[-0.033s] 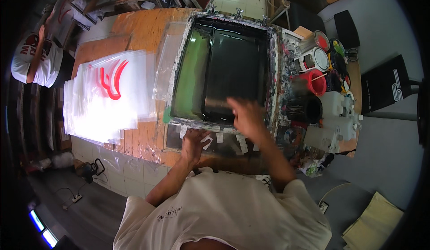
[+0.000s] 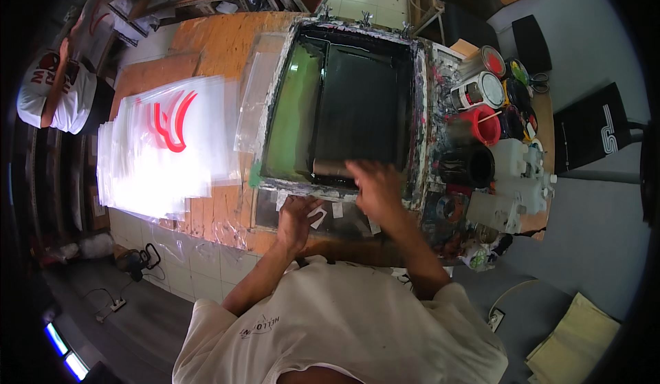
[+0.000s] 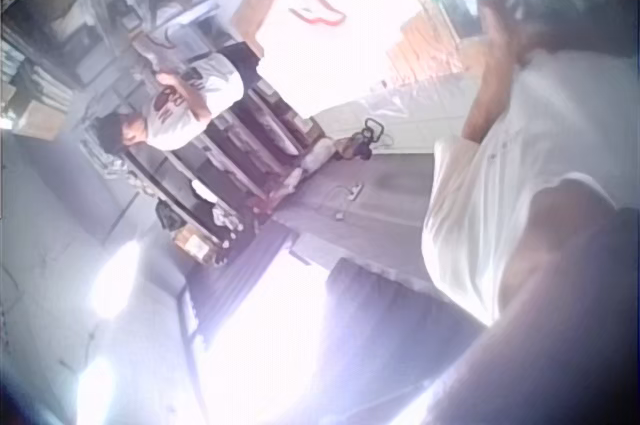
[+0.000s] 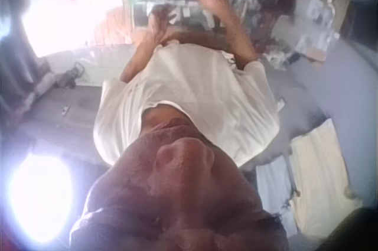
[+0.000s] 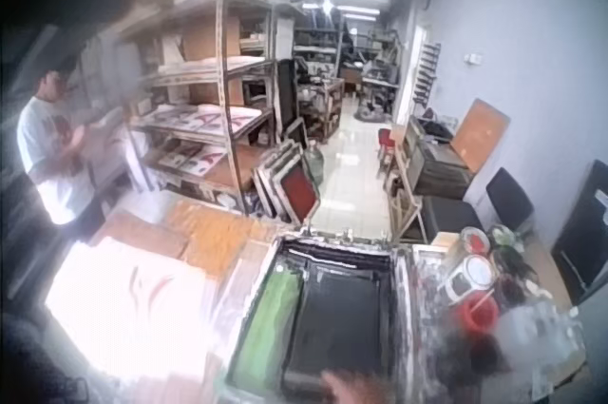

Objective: The person performs screen printing on plastic bags by placing a bag on the printing bed, lowering the screen, and using a squeegee to spread ink before lifting the screen and moving the bag aside.

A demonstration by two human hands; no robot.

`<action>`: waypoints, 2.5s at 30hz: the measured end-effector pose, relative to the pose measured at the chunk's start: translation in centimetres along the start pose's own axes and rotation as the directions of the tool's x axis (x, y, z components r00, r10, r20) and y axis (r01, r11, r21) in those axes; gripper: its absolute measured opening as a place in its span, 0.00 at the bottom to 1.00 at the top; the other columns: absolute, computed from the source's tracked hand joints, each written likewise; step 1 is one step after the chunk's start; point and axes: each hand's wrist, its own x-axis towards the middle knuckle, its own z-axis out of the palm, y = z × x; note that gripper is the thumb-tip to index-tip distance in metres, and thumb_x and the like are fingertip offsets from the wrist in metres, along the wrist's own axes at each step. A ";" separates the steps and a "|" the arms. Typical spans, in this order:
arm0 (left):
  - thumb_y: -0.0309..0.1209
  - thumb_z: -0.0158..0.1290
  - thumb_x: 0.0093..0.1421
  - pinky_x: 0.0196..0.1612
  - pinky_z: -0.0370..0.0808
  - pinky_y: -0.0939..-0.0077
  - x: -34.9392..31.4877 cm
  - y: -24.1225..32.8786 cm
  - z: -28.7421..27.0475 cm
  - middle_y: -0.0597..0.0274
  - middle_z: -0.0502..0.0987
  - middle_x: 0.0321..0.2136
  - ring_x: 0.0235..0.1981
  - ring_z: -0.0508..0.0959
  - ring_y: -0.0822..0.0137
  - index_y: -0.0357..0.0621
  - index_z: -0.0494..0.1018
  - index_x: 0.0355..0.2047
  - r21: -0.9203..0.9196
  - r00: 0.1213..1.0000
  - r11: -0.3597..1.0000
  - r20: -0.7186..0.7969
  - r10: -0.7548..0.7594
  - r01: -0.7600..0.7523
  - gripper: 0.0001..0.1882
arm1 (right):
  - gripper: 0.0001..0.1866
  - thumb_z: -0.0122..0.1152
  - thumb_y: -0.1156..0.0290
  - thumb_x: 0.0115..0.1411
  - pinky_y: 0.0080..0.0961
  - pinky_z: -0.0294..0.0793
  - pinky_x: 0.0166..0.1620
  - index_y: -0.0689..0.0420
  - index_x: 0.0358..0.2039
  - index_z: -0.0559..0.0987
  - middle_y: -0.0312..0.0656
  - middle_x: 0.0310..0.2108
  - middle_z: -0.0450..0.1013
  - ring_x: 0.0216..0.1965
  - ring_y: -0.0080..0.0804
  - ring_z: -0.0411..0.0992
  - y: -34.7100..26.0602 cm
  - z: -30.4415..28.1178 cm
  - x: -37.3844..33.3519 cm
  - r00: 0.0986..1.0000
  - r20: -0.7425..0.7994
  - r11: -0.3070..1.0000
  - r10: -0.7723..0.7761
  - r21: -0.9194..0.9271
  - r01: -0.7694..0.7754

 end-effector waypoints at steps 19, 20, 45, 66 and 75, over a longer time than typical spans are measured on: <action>0.41 0.48 0.65 0.54 0.64 0.49 13.2 17.7 3.8 0.43 0.75 0.45 0.46 0.76 0.49 0.33 0.73 0.44 0.884 0.631 0.329 -0.051 0.774 -0.332 0.20 | 0.24 0.58 0.49 0.60 0.43 0.71 0.29 0.60 0.25 0.75 0.51 0.21 0.75 0.24 0.47 0.76 -5.1 -20.6 11.0 0.881 -0.435 0.970 -0.186 -0.223 0.095; 0.42 0.49 0.65 0.55 0.62 0.48 15.9 17.0 1.7 0.44 0.73 0.46 0.50 0.74 0.51 0.36 0.73 0.45 0.984 0.451 0.109 -0.163 0.878 0.143 0.20 | 0.25 0.57 0.48 0.60 0.44 0.71 0.29 0.61 0.26 0.76 0.51 0.22 0.76 0.24 0.48 0.76 -5.2 -21.5 11.6 0.895 -0.416 0.974 -0.159 -0.214 0.074; 0.28 0.63 0.53 0.49 0.72 0.62 8.7 23.8 -16.9 0.47 0.76 0.41 0.43 0.76 0.46 0.39 0.72 0.44 0.935 0.125 -0.194 0.240 0.963 -0.297 0.19 | 0.32 0.54 0.46 0.64 0.25 0.65 0.52 0.67 0.49 0.77 0.49 0.43 0.75 0.47 0.33 0.71 -0.3 -28.0 19.1 0.933 -0.360 0.997 0.006 -0.064 -0.031; 0.51 0.45 0.65 0.63 0.35 0.23 14.9 6.0 0.6 0.46 0.43 0.71 0.72 0.40 0.42 0.54 0.51 0.70 0.776 0.606 -0.592 0.582 0.542 -0.217 0.36 | 0.32 0.51 0.40 0.62 0.32 0.67 0.35 0.61 0.30 0.81 0.46 0.26 0.74 0.29 0.34 0.70 0.6 -25.8 19.5 0.776 -0.534 0.914 -0.337 -0.383 0.133; 0.51 0.47 0.65 0.66 0.35 0.29 18.3 -0.1 11.4 0.48 0.43 0.71 0.72 0.39 0.47 0.57 0.51 0.70 0.627 0.565 -0.632 0.752 0.340 -0.455 0.37 | 0.34 0.47 0.46 0.64 0.36 0.62 0.21 0.62 0.13 0.77 0.42 0.11 0.67 0.14 0.33 0.63 -4.9 -29.4 17.1 0.975 -0.223 0.991 -0.016 -0.133 -0.014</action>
